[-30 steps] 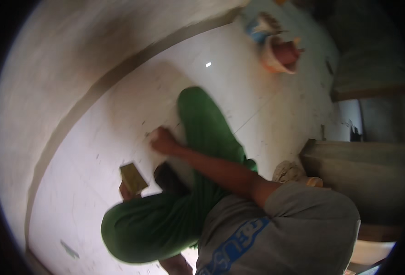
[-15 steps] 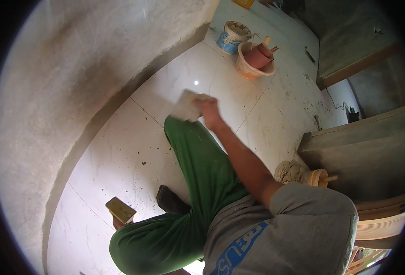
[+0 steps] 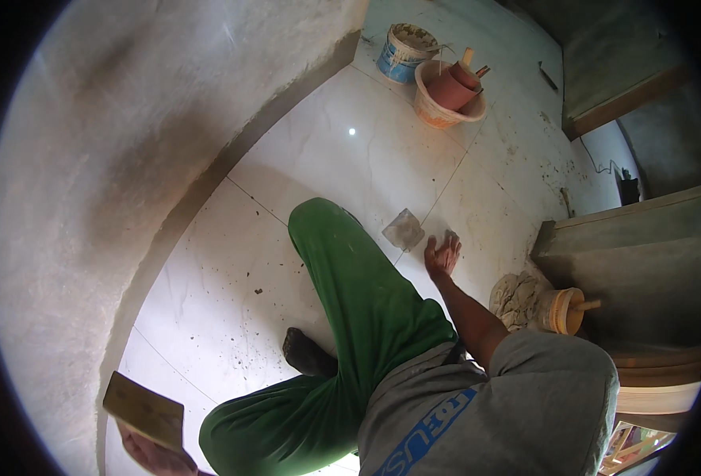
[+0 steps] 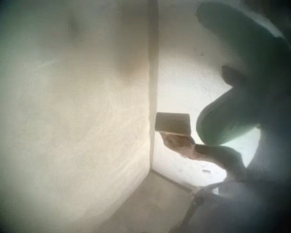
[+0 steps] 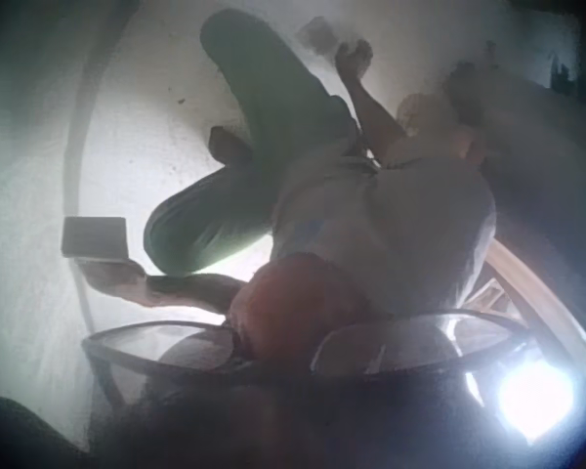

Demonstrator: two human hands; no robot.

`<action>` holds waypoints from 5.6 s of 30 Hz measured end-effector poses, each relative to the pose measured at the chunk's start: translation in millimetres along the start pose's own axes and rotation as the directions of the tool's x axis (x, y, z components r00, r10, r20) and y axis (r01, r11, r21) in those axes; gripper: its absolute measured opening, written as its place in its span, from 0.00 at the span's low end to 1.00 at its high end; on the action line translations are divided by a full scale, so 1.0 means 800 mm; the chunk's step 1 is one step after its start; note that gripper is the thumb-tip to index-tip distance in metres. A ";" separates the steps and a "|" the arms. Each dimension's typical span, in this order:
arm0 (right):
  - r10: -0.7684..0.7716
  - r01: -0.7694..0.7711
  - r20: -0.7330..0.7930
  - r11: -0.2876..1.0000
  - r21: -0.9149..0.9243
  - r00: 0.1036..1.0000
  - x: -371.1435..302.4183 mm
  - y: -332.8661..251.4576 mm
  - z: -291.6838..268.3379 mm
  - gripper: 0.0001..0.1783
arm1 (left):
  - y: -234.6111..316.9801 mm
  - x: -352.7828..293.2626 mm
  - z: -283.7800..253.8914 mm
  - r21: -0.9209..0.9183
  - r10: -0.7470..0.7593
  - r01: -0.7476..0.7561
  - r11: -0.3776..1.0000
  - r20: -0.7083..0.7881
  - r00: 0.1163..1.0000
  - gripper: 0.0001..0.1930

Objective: The person applies white grout paste to the junction between the wall and floor tiles using a spreader. They move along the base of the wall, smoothing the material and scraping off excess with the tool and a piece of card.

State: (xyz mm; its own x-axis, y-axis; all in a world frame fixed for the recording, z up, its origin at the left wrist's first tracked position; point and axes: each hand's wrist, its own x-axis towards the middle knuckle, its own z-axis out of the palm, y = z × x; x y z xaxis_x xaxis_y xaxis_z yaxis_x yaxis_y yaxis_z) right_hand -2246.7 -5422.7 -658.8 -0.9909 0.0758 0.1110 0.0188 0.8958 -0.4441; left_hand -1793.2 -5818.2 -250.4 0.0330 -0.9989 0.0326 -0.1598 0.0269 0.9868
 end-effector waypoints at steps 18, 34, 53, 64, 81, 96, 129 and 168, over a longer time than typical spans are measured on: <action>-0.119 0.236 0.354 0.921 -0.310 0.928 -0.006 -0.047 -0.039 0.57 | 0.022 -0.023 0.391 0.436 -0.421 0.106 0.893 0.730 0.539 0.19; 0.489 -0.513 0.342 0.858 -0.022 0.803 -0.039 -0.097 0.026 0.51 | -0.024 -0.137 0.304 0.832 -0.841 0.136 0.537 0.515 0.168 0.22; 0.751 -0.696 0.172 0.657 -0.290 0.637 -0.128 -0.118 -0.854 0.09 | 0.357 -0.026 0.110 0.616 -0.625 0.130 0.777 0.730 0.277 0.23; 0.547 -0.497 0.346 0.837 -0.230 0.762 0.031 0.067 -0.881 0.09 | 0.495 -0.160 0.212 0.515 -0.802 0.622 0.590 0.284 0.525 0.18; 0.725 -0.727 0.240 0.679 -0.097 0.645 0.530 0.064 -1.024 0.25 | 0.529 -0.302 0.703 0.825 -0.866 0.264 0.499 0.460 0.197 0.11; 0.837 -0.860 0.344 0.492 -0.137 0.425 0.637 0.062 -0.999 0.22 | 0.636 -0.324 1.363 0.604 -0.602 -0.075 0.793 0.797 0.055 0.20; 0.995 -0.985 0.054 0.073 0.153 0.083 1.013 0.350 -1.130 0.26 | 0.738 -0.884 1.765 0.625 -0.706 -0.339 0.703 0.672 -0.224 0.27; 0.609 -0.438 0.427 -0.787 0.435 -0.668 0.826 0.800 -1.276 0.32 | 0.884 -1.873 1.811 0.075 -0.809 -0.912 0.403 0.495 -0.317 0.16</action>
State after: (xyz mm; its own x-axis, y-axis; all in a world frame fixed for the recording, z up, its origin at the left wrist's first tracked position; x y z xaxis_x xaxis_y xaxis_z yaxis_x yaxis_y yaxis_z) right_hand -2753.8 -4352.2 37.6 0.6168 0.3075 -0.7245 0.3618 -0.9283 -0.0860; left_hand -3384.8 -4356.9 169.1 -0.3699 0.2759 -0.8872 -0.1690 0.9190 0.3563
